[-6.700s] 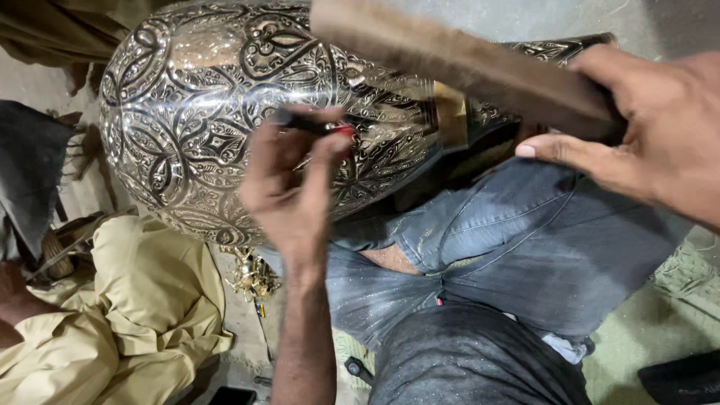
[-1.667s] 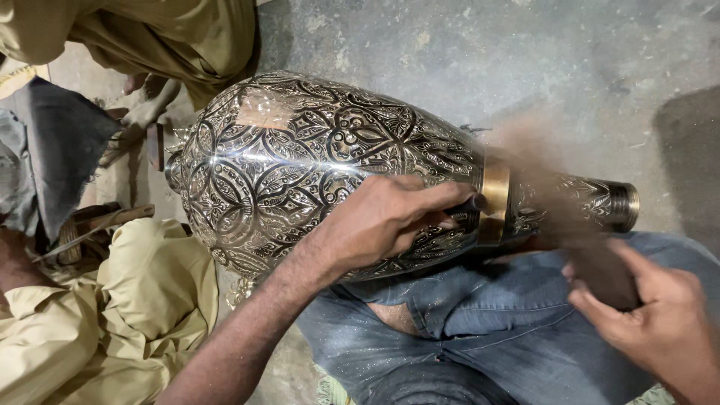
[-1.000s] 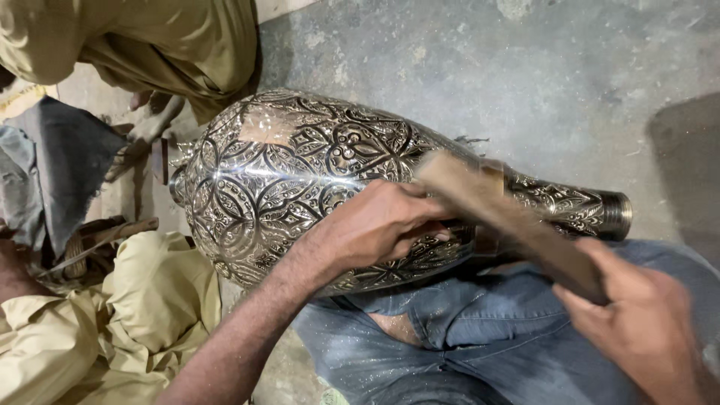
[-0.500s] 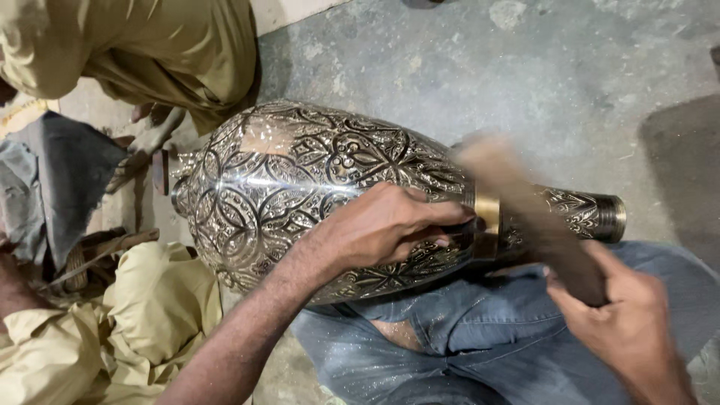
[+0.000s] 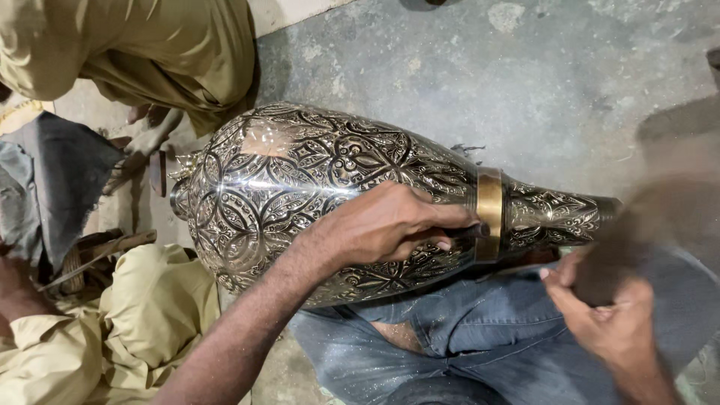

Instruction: The person sits on the floor and uses a chisel and wooden mallet to engrave intricate patterns onto a large brass vase. They repeatedly tap the chisel along the vase's surface to create detailed designs.

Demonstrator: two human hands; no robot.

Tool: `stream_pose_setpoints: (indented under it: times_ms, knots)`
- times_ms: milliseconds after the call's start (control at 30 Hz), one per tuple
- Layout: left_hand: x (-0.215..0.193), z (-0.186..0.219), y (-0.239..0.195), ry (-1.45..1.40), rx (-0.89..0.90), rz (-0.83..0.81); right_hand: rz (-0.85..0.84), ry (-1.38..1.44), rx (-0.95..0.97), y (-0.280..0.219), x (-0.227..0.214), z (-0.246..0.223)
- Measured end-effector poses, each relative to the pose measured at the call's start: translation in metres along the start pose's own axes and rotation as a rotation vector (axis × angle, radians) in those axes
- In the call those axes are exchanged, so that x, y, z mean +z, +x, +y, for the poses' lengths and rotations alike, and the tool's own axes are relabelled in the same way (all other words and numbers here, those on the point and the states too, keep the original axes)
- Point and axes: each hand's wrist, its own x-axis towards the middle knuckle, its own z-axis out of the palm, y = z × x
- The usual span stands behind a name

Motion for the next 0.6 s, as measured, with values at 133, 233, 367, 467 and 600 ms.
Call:
stream_pose_setpoints:
  times_ms: [133,233,367,467,600]
  knots:
    - [-0.006,0.003,0.003,0.043,-0.058,-0.078,0.071,-0.656,0.461,-0.012,-0.01,-0.001]
    - [-0.006,0.004,0.002,0.012,-0.094,-0.103,0.083,-0.544,0.387,-0.026,-0.018,0.004]
    - [-0.006,-0.003,0.004,0.0,-0.054,-0.107,0.086,-0.623,0.453,-0.033,-0.018,0.003]
    - [-0.005,-0.007,0.002,-0.027,0.033,-0.047,0.097,-0.718,0.513,-0.029,-0.016,-0.003]
    - [-0.008,-0.011,0.003,-0.095,0.02,-0.092,-0.026,-0.781,0.346,-0.026,-0.013,-0.013]
